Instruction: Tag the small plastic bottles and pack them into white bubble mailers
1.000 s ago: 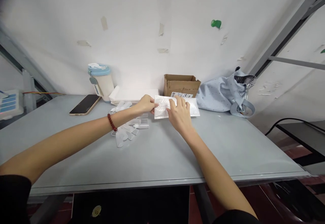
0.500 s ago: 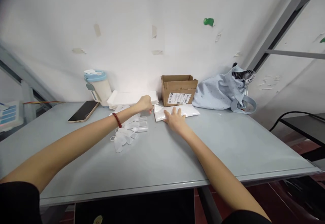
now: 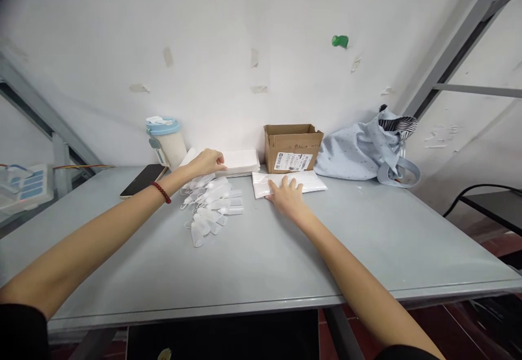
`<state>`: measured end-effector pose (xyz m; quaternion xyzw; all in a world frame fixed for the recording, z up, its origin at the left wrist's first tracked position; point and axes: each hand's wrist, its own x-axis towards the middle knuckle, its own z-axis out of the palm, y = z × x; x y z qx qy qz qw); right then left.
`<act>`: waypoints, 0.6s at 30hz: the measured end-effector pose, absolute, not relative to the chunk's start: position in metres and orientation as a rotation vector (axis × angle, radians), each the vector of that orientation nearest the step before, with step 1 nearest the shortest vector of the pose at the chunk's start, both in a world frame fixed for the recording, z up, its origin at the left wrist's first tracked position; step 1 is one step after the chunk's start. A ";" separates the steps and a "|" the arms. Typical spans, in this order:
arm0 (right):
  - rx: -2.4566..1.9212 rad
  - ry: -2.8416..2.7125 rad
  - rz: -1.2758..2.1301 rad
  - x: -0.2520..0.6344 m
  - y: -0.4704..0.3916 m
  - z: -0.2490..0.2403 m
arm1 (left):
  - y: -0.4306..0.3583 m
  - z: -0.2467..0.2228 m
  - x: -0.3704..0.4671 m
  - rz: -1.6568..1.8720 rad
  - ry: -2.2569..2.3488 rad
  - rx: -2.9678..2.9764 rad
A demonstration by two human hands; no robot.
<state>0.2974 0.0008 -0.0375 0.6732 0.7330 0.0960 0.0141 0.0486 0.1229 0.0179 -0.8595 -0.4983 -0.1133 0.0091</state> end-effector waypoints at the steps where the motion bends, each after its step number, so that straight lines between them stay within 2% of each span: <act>1: 2.095 2.262 0.341 0.296 0.000 -0.038 | 0.123 0.018 0.049 -0.340 -1.536 -2.681; 4: 2.081 2.207 0.416 0.294 -0.001 -0.039 | 0.125 0.018 0.049 -0.297 -1.471 -2.662; 14: 2.142 2.310 0.251 0.297 -0.006 -0.032 | 0.112 0.018 0.059 -0.096 -1.221 -2.522; 18: 2.222 2.452 0.442 0.294 -0.006 -0.030 | 0.100 0.026 0.065 -0.144 -1.207 -2.423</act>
